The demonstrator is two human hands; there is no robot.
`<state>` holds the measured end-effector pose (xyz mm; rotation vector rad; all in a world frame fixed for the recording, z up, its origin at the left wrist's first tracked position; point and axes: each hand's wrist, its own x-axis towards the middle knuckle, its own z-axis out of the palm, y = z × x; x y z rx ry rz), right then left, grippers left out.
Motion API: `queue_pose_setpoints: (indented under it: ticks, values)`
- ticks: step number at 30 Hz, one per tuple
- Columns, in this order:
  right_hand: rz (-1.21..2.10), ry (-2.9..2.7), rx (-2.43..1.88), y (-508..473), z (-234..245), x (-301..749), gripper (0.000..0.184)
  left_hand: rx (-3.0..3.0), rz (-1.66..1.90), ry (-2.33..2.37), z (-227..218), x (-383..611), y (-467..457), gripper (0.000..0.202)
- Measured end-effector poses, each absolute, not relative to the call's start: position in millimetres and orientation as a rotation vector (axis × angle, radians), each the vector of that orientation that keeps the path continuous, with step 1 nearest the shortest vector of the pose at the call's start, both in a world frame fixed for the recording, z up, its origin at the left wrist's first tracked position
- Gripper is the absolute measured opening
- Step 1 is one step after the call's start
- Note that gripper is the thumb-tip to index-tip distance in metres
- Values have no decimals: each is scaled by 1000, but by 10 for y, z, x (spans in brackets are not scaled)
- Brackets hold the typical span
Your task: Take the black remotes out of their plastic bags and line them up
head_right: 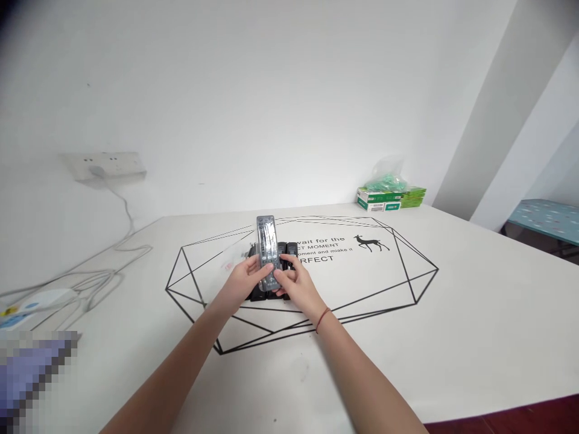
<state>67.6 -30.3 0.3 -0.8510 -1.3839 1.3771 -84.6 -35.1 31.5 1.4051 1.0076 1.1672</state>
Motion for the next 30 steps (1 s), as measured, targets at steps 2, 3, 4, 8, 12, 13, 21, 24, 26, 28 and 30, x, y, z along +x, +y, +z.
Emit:
queue_pose_setpoints:
  ticks: [2, 3, 4, 8, 12, 13, 21, 24, 26, 28, 30]
  values:
    - [1331, -1281, -877, -234, 5, 753, 53, 1484, 1203, 1139, 280, -828, -330, 56]
    - [1267, -1254, -933, -188, -1, 822, 49, 1507, 1222, 1220, 266, -833, -321, 58]
    - [1169, -1255, -1019, -137, -15, 910, 44, 1532, 1227, 1297, 255, -851, -315, 59]
    - [551, -1487, -1554, 100, -144, 1355, 26, 1745, 1107, 1495, 223, -1050, -324, 46]
    - [319, -1554, -1828, 267, -269, 1628, 33, 1916, 1030, 1671, 205, -1316, -341, 38]
    - [301, -1574, -1843, 292, -287, 1649, 34, 1932, 1023, 1700, 209, -1367, -342, 36]
    - [-21, -1714, -1962, 438, -421, 1679, 46, 1955, 1084, 1854, 298, -1523, -366, 35]
    - [-57, -1709, -2000, 465, -442, 1718, 44, 1948, 1090, 1852, 272, -1544, -358, 34]
    - [-124, -1689, -1976, 432, -403, 1688, 44, 1962, 1089, 1840, 231, -1545, -338, 33]
    - [-209, -1724, -1844, 349, -327, 1584, 46, 1999, 1079, 1813, 180, -1528, -314, 31]
    - [-171, -1905, -1595, 230, -242, 1418, 45, 2058, 1071, 1763, 127, -1492, -295, 30]
